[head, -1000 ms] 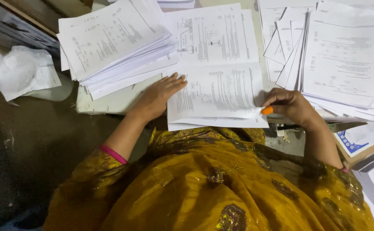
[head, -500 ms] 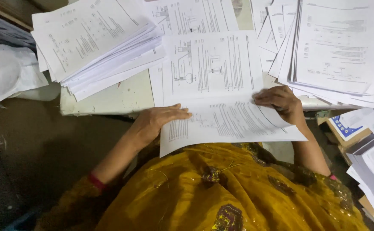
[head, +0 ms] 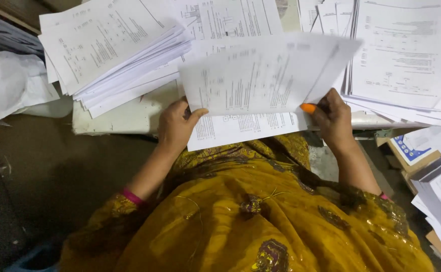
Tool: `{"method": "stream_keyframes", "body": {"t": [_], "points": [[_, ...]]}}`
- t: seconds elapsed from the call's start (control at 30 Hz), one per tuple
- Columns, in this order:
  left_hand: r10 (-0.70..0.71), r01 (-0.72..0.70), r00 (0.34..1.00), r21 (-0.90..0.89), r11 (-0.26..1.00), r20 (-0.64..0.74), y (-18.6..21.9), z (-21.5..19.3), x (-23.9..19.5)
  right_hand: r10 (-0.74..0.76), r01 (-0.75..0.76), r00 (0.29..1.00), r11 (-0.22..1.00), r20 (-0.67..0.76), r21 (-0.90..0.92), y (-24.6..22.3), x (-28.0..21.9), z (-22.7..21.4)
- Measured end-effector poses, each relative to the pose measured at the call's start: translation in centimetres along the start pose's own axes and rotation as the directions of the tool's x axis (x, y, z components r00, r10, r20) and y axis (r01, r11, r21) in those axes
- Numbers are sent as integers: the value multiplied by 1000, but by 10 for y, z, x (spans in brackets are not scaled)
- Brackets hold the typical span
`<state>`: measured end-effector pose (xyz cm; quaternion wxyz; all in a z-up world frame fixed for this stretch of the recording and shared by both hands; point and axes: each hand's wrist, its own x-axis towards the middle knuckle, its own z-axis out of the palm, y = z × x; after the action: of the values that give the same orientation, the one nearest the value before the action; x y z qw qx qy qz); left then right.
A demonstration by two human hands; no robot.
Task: Sorting and organizing various stacks of printed documents on a workspace surface.
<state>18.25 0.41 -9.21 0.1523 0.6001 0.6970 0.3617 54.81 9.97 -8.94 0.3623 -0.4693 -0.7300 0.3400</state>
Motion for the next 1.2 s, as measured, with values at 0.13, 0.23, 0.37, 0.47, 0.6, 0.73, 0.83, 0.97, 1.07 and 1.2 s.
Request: {"method": "stream_keyframes", "body": {"t": [0.13,0.23,0.37,0.47,0.6,0.73,0.83,0.97,1.07,1.2], "points": [[-108,111,994,-106,988,32,29,-17,-2,5,-8,999,998,-43,-68,-24,4,5],[-75,72,997,-94,993,-27,44,-19,-7,-5,1,998,997,-57,-75,-35,8,5],[99,-97,995,151,984,-9,55,-20,-6,-135,117,989,958,-53,-262,-16,11,7],[233,-251,967,244,937,99,46,-11,-11,-262,241,965,861,15,-449,-25,8,8],[463,-510,842,131,850,277,25,17,-17,-417,346,904,589,92,-730,-49,5,28],[542,-583,811,234,778,218,43,25,-15,-360,370,917,601,173,-709,-78,3,48],[551,-596,803,271,756,229,58,31,-17,-333,450,893,702,303,-552,-96,-1,65],[572,-630,772,217,746,277,58,29,-16,-428,539,842,687,328,-488,-105,-1,67],[454,-540,827,245,805,332,51,7,-21,-384,500,866,686,321,-529,-83,-10,52],[354,-442,893,388,809,278,16,-8,-31,-307,406,914,681,265,-610,-44,-21,20]]}}
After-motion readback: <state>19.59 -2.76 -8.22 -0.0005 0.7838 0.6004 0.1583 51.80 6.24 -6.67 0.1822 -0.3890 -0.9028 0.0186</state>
